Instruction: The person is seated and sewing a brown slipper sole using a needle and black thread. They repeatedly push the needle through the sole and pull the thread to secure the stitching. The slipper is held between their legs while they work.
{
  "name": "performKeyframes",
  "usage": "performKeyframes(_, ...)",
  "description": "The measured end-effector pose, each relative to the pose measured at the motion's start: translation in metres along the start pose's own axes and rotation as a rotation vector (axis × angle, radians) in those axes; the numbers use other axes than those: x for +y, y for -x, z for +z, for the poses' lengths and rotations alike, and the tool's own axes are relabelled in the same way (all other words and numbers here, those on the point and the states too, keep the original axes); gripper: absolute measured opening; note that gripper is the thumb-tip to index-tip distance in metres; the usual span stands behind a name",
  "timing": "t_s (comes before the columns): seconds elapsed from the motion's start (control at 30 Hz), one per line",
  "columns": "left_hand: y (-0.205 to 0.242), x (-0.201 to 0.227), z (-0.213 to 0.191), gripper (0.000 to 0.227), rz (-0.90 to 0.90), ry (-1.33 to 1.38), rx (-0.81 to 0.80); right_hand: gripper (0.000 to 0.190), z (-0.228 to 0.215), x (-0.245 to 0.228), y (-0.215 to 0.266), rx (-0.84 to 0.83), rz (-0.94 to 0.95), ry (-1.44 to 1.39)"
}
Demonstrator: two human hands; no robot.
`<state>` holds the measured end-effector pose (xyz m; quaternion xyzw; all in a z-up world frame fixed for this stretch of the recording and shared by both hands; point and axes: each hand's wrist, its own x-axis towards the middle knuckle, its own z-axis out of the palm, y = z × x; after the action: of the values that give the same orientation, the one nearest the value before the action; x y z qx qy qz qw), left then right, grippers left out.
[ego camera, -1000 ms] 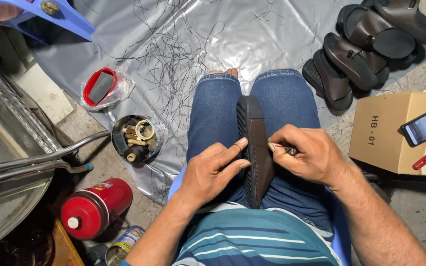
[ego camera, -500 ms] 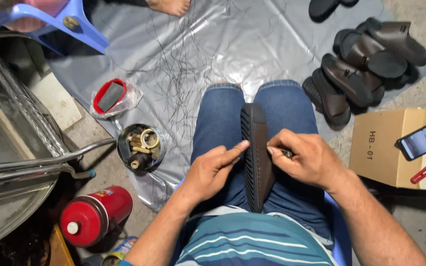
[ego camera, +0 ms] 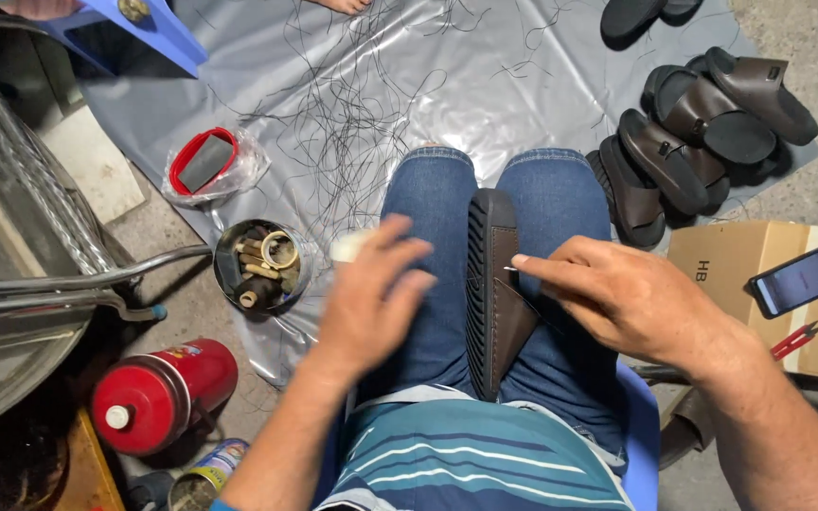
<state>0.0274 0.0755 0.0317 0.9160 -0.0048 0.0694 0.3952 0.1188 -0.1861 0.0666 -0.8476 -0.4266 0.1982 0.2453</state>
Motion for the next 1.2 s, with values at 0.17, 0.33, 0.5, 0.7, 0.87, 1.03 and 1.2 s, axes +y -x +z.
performKeyframes(0.17, 0.006, 0.032, 0.036, 0.038, 0.12, 0.232, -0.082, 0.044, 0.001, 0.005, -0.006, 0.038, -0.092, 0.185)
performKeyframes(0.33, 0.015, 0.037, 0.05, 0.034, -0.083, 0.26, 0.007, 0.042, 0.002, 0.005, -0.01, 0.005, -0.093, 0.228)
performKeyframes(0.5, 0.016, 0.034, 0.05, 0.034, -0.077, 0.289, 0.021, 0.037, 0.002, -0.006, -0.011, 0.103, -0.083, 0.129)
performKeyframes(0.7, 0.018, 0.037, 0.049, 0.05, -0.143, 0.375, -0.071, 0.028, 0.03, -0.018, -0.001, 0.192, 0.211, -0.007)
performKeyframes(0.87, 0.018, 0.034, 0.051, 0.047, -0.113, 0.426, -0.047, 0.02, 0.047, -0.02, 0.002, 0.207, 0.366, -0.024)
performKeyframes(1.03, 0.02, 0.031, 0.052, 0.05, -0.127, 0.432, -0.067, 0.016, 0.033, -0.034, -0.004, 0.255, 0.407, -0.229)
performKeyframes(1.2, 0.02, 0.036, 0.047, 0.049, -0.118, 0.41, -0.072, 0.02, 0.034, -0.031, -0.007, 0.279, 0.482, -0.58)
